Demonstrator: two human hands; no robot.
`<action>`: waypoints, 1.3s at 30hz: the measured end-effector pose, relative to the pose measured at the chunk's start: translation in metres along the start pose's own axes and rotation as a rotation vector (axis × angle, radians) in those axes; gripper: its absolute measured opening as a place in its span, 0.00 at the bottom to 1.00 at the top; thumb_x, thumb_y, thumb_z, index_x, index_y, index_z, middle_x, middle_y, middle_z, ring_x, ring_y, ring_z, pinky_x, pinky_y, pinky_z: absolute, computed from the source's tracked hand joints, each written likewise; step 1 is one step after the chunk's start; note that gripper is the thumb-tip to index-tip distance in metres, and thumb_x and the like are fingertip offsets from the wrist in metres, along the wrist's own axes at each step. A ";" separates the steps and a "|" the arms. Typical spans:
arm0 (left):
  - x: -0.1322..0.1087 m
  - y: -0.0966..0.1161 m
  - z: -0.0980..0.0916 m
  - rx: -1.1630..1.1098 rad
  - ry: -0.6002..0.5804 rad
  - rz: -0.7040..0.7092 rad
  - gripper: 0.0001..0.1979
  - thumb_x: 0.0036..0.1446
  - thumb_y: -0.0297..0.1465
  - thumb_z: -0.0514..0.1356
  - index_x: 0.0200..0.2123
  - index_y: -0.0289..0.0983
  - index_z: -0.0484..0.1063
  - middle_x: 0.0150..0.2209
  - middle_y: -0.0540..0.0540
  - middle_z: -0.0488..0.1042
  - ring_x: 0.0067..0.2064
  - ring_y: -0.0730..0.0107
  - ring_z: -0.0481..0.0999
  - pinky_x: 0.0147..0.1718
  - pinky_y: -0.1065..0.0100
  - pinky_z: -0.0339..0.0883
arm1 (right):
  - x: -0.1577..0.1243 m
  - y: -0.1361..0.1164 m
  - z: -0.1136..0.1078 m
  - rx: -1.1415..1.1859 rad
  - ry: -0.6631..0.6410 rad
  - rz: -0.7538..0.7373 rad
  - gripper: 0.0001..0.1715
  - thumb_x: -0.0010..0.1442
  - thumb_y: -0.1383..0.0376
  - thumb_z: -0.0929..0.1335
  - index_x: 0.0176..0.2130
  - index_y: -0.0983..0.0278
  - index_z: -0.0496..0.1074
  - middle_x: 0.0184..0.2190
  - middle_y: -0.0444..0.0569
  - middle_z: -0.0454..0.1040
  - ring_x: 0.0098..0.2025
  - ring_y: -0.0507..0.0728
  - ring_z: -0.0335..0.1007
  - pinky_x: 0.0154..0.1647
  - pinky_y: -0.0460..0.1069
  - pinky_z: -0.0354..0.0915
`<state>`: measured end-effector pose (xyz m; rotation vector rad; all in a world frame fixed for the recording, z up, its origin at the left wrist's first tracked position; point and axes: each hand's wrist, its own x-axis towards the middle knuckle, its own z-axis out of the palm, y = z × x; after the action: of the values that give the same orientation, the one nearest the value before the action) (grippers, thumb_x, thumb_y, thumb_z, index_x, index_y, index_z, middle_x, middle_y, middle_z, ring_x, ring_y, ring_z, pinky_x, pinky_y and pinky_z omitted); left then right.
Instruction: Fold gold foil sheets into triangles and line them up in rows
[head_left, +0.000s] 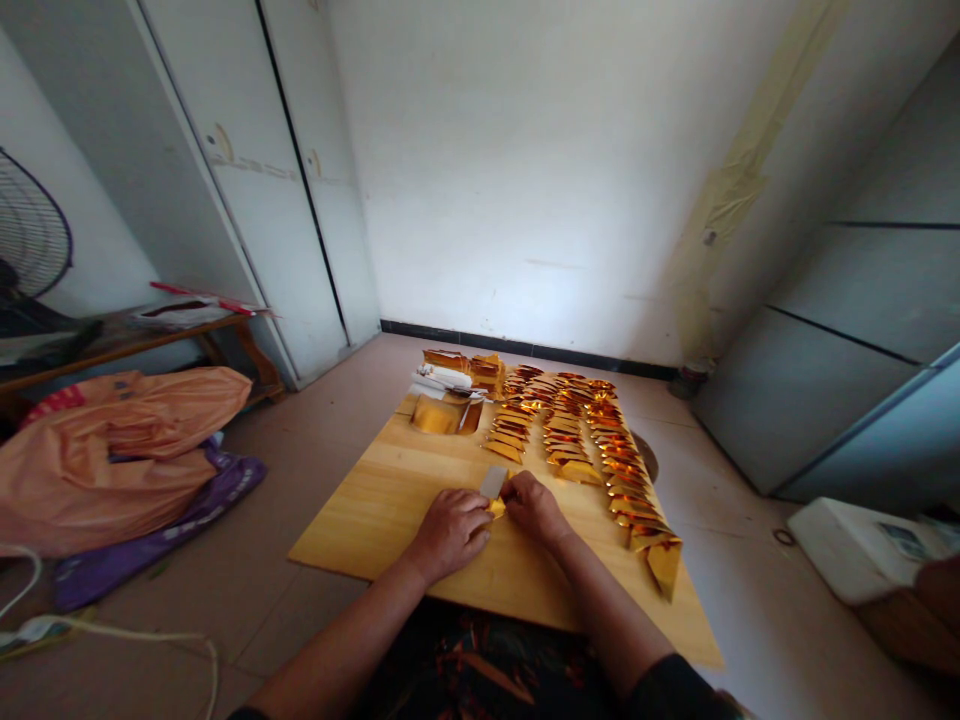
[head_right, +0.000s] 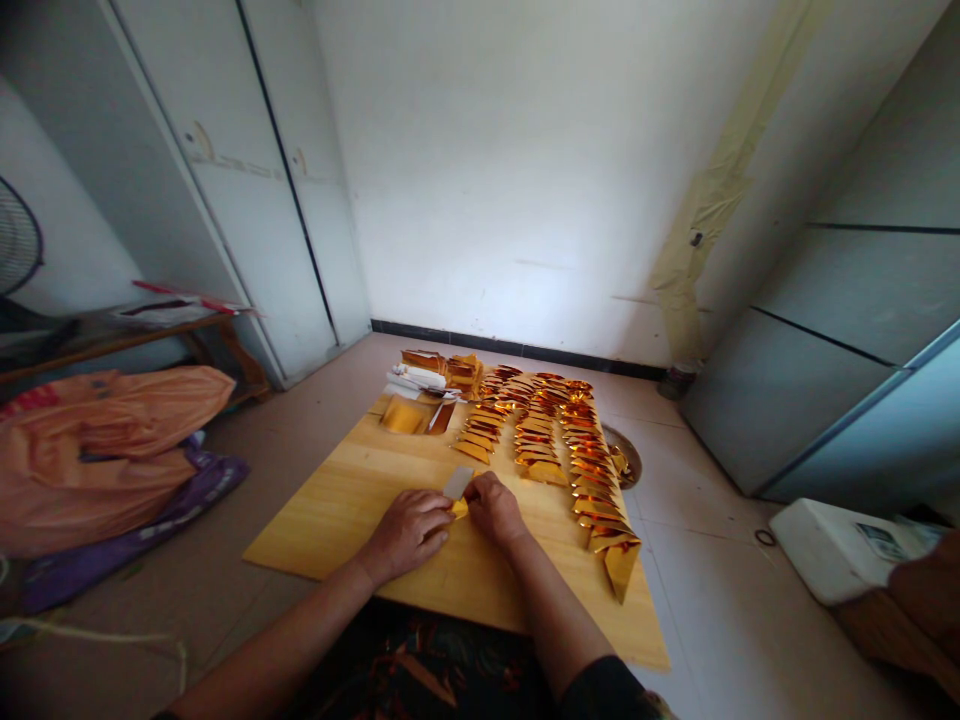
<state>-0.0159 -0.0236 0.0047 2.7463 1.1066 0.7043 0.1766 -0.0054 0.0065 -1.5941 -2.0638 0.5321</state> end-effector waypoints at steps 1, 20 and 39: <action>0.001 0.001 0.001 0.009 0.011 -0.009 0.07 0.55 0.30 0.59 0.36 0.43 0.76 0.41 0.49 0.76 0.45 0.65 0.71 0.45 0.60 0.61 | -0.001 0.000 -0.001 -0.014 0.007 -0.019 0.12 0.52 0.78 0.64 0.30 0.63 0.72 0.32 0.46 0.71 0.36 0.52 0.66 0.37 0.44 0.60; 0.013 -0.015 0.012 0.221 0.064 -0.119 0.08 0.57 0.24 0.57 0.26 0.36 0.72 0.31 0.47 0.73 0.37 0.66 0.67 0.37 0.64 0.58 | -0.028 -0.012 0.004 -0.286 -0.018 -0.378 0.07 0.59 0.70 0.67 0.31 0.63 0.74 0.31 0.46 0.73 0.35 0.53 0.64 0.38 0.45 0.57; 0.006 0.004 -0.001 0.202 -0.021 -0.141 0.04 0.55 0.29 0.58 0.32 0.37 0.72 0.33 0.46 0.73 0.37 0.66 0.72 0.37 0.65 0.63 | -0.034 -0.008 -0.004 -0.523 0.044 -0.424 0.08 0.62 0.64 0.66 0.31 0.62 0.71 0.32 0.45 0.72 0.35 0.54 0.63 0.34 0.48 0.52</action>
<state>-0.0099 -0.0231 0.0086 2.7918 1.4224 0.5728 0.1797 -0.0408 0.0097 -1.3280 -2.5441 -0.2091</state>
